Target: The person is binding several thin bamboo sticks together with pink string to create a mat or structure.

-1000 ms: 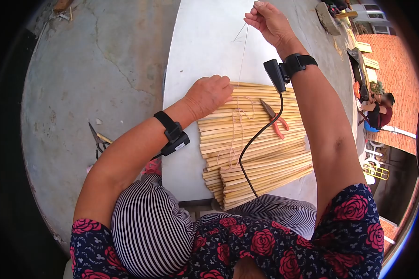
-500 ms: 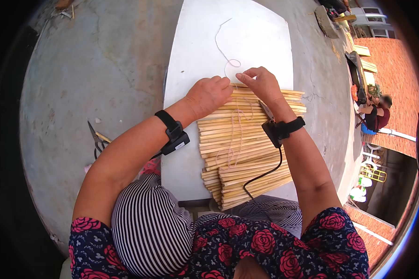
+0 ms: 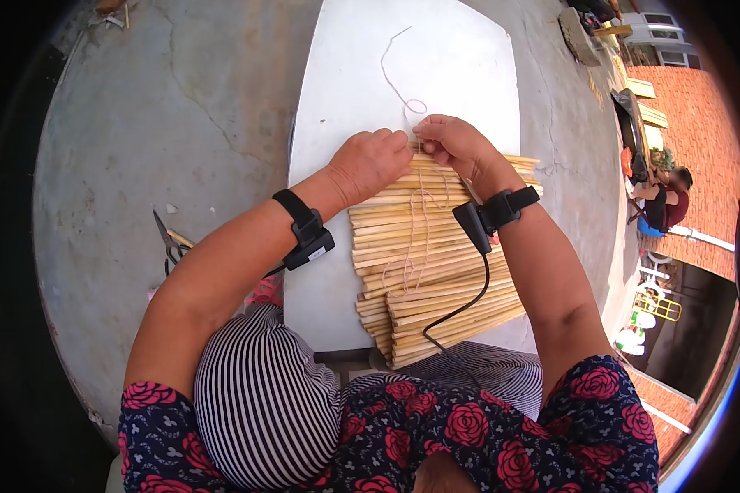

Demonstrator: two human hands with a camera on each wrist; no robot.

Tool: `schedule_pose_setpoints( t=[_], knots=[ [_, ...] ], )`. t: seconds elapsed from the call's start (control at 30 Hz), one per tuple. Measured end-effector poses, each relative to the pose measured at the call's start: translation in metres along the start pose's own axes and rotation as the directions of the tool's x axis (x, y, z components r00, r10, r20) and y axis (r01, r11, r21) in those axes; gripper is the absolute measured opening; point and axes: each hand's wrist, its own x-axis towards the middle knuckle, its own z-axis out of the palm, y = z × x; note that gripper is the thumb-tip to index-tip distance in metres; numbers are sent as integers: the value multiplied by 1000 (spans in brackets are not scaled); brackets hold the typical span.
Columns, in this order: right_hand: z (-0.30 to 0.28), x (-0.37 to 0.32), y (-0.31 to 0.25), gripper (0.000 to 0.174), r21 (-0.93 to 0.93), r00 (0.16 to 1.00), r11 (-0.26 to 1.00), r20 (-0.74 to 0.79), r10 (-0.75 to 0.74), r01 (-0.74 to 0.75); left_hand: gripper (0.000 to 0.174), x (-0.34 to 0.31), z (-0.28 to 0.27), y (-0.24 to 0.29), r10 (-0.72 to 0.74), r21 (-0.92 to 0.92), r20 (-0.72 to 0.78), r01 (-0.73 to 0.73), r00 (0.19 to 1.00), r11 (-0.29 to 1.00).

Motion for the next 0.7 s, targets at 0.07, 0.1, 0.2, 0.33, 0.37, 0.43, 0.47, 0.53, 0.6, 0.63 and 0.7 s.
schedule_pose_setpoints(
  t=[0.07,0.1,0.2,0.33,0.37,0.43,0.47,0.53,0.6,0.63,0.7],
  knots=[
    [6,-5,-6,8,-45,998,999,60,-2,4,22,0,0,0,-3,2,-4,4,1000,1000],
    [9,-8,-10,8,-69,996,998,90,-3,9,20,0,0,0,-5,9,-7,5,1000,1000],
    [2,0,-12,9,-85,1000,996,15,9,-7,19,0,1,0,11,20,21,-11,1000,1000],
    [-14,19,-25,13,189,996,978,-50,-75,83,23,0,-2,0,12,-3,-10,-12,1000,1000],
    [-17,22,-37,12,301,968,933,-210,-137,197,24,0,-3,2,2,-17,2,-2,1000,1000],
    [-31,30,-69,13,250,880,867,-328,-344,432,24,1,-3,1,-9,-37,23,10,1000,999],
    [-35,29,-84,14,185,798,798,-344,-495,574,24,2,-4,0,-8,-36,22,9,1000,999],
    [-47,28,-112,16,2,638,675,-328,-697,738,24,2,-4,1,-9,-37,18,10,1000,999],
    [-84,55,-111,18,-27,665,692,-248,-704,722,24,1,-3,1,-11,-45,21,12,1000,999],
    [-72,40,-109,24,-157,781,813,-223,-583,561,24,0,-3,0,-12,-47,20,13,1000,999],
    [-50,9,-88,45,-519,892,835,-269,-364,184,20,0,-3,0,-17,-29,45,19,999,999]
  ],
)
